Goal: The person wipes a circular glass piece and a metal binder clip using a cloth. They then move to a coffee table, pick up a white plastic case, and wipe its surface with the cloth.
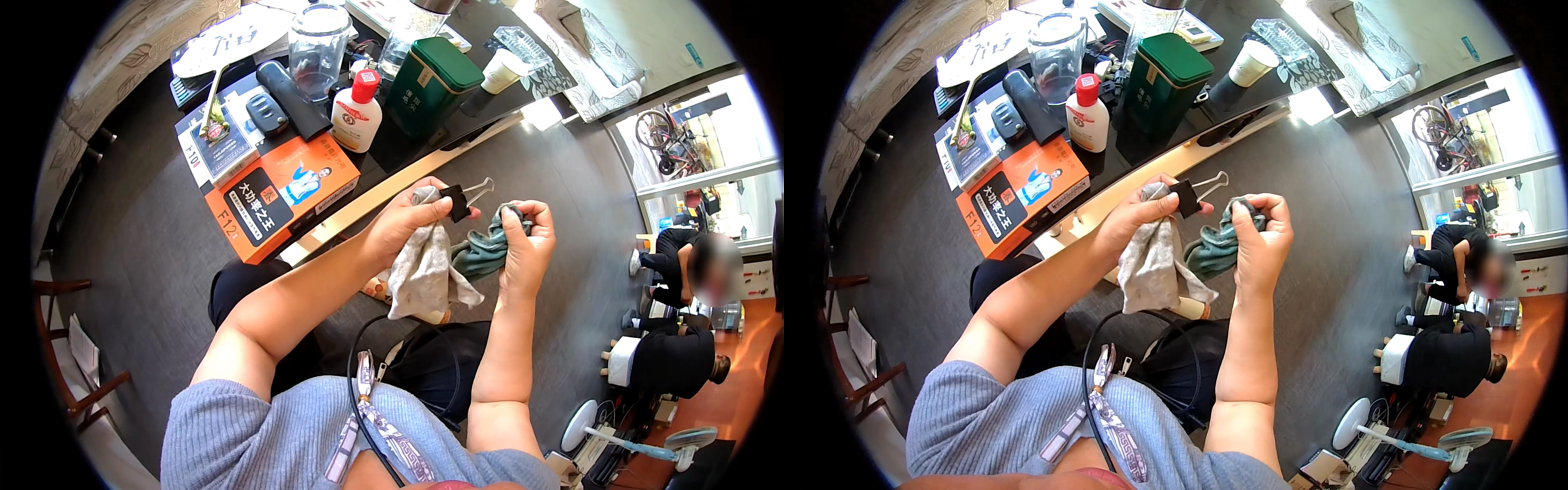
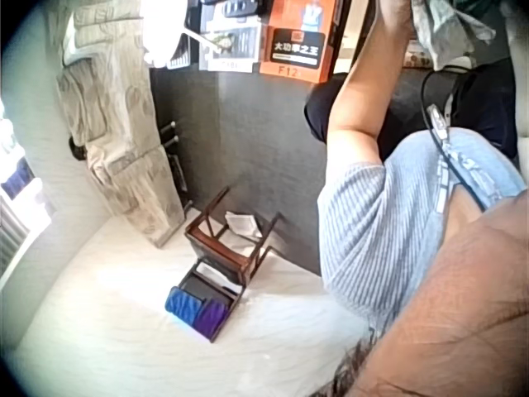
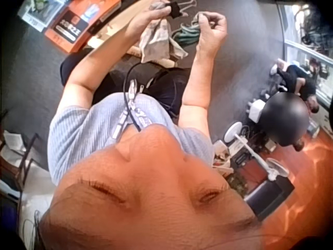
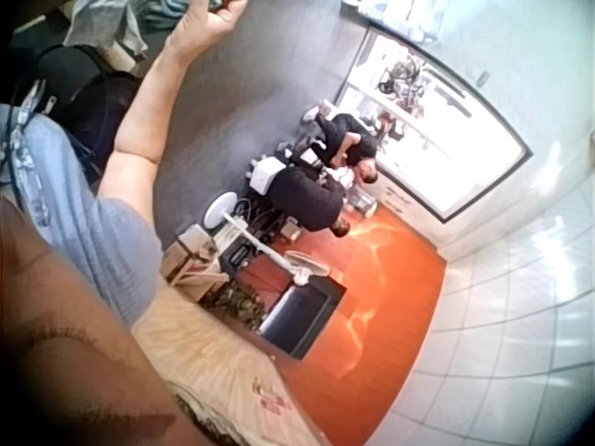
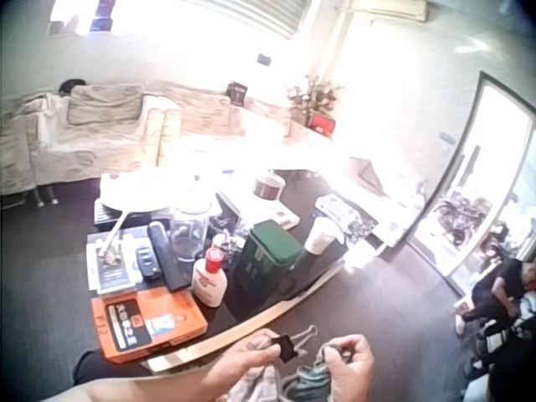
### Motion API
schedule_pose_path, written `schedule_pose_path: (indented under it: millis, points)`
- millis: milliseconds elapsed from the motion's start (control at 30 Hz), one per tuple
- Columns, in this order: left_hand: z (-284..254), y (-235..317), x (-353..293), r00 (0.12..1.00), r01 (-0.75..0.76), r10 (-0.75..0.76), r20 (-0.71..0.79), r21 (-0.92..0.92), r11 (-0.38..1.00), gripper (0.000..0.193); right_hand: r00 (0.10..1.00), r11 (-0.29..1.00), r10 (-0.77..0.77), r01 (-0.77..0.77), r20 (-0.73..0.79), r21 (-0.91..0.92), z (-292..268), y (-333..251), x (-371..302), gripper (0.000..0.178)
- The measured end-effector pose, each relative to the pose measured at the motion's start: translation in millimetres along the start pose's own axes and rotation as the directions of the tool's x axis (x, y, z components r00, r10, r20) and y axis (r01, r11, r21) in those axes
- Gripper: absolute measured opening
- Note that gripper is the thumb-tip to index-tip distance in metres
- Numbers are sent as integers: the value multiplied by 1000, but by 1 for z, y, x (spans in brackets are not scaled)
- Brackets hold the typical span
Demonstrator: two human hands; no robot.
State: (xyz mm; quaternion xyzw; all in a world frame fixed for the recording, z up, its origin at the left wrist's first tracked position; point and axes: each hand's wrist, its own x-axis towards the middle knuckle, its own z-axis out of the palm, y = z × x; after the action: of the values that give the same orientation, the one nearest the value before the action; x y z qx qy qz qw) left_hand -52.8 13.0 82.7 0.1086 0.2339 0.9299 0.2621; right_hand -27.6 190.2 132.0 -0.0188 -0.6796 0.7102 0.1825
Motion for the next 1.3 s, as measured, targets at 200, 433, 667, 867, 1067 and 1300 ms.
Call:
schedule_pose_path:
  millis: [200,433,667,867,1067,1300]
  points:
    - [5,6,-2,999,52,-52,-5,-79,996,25,999,997,-3,6,41,-80,12,-2,-10,16]
    - [-5,-16,3,995,4,1,-97,51,999,29,938,846,-310,347,156,-405,23,6,-9,15]
    - [4,-11,-3,987,-94,122,-103,238,967,28,918,760,-364,391,158,-520,24,7,-10,20]
    - [3,-9,-3,982,-113,155,-112,315,942,28,874,649,-422,476,240,-593,24,14,-11,16]
    - [7,-5,-2,948,-170,307,-83,682,712,22,843,540,-481,502,242,-675,20,5,-5,13]
    - [4,-8,-3,900,-261,417,125,922,287,26,886,739,-366,463,285,-489,18,4,-2,20]
